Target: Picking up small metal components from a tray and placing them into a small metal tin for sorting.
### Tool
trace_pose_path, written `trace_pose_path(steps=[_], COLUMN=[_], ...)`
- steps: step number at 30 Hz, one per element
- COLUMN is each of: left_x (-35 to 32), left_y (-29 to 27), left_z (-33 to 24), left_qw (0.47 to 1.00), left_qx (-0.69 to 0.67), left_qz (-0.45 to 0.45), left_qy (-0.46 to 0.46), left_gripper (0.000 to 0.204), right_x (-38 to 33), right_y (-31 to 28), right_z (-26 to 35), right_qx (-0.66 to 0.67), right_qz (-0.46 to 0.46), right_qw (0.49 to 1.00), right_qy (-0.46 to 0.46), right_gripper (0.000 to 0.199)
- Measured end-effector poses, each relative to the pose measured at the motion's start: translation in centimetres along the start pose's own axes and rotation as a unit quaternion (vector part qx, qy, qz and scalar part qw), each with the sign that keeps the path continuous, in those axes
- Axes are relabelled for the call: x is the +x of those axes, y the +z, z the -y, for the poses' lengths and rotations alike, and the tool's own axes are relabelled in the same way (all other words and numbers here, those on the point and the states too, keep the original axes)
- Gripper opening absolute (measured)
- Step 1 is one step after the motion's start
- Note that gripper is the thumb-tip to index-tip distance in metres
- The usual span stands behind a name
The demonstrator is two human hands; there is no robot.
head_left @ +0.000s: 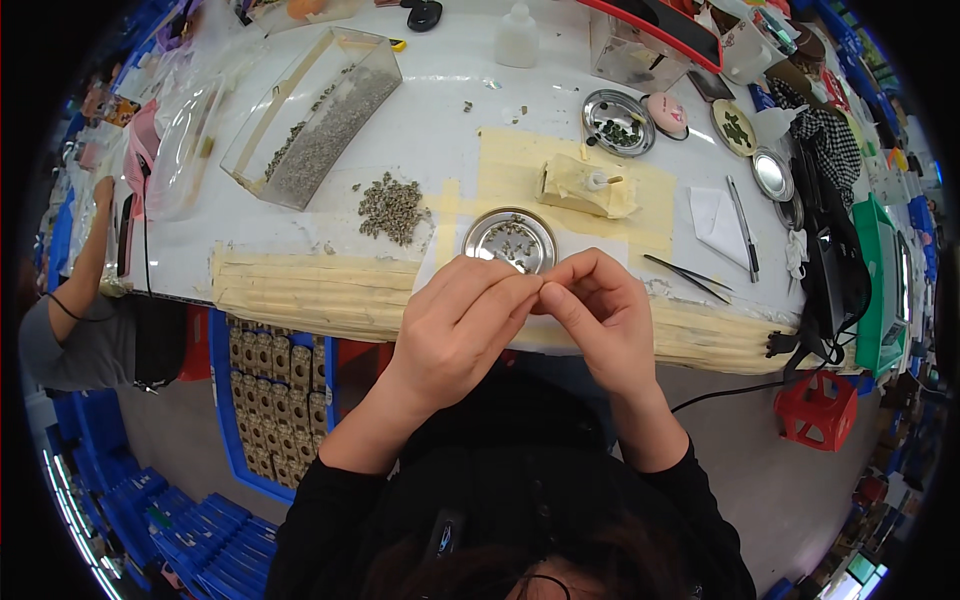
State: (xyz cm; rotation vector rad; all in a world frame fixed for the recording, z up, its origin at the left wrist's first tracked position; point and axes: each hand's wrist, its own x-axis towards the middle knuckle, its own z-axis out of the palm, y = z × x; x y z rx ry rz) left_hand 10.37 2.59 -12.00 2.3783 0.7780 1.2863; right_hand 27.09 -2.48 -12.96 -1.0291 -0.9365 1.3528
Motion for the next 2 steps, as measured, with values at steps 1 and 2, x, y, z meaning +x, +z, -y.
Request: trace_pose_path(steps=[1, 2], left_x=[-0.19, -0.46], left_y=[0.11, 0.23], left_z=[0.24, 0.51], left_qw=[1.000, 0.999], left_qx=[-0.019, -0.033], left_qz=[-0.005, -0.009], left_qy=[0.003, 0.006], left_gripper=[0.026, 0.028], right_x=[0.09, 0.11], right_y=[-0.45, -1.03], right_z=[-0.10, -0.05], right_qx=[0.078, 0.086], right_qz=[0.020, 0.046], right_qw=[0.996, 0.993], right_qy=[0.044, 0.066], right_gripper=[0.015, 0.017])
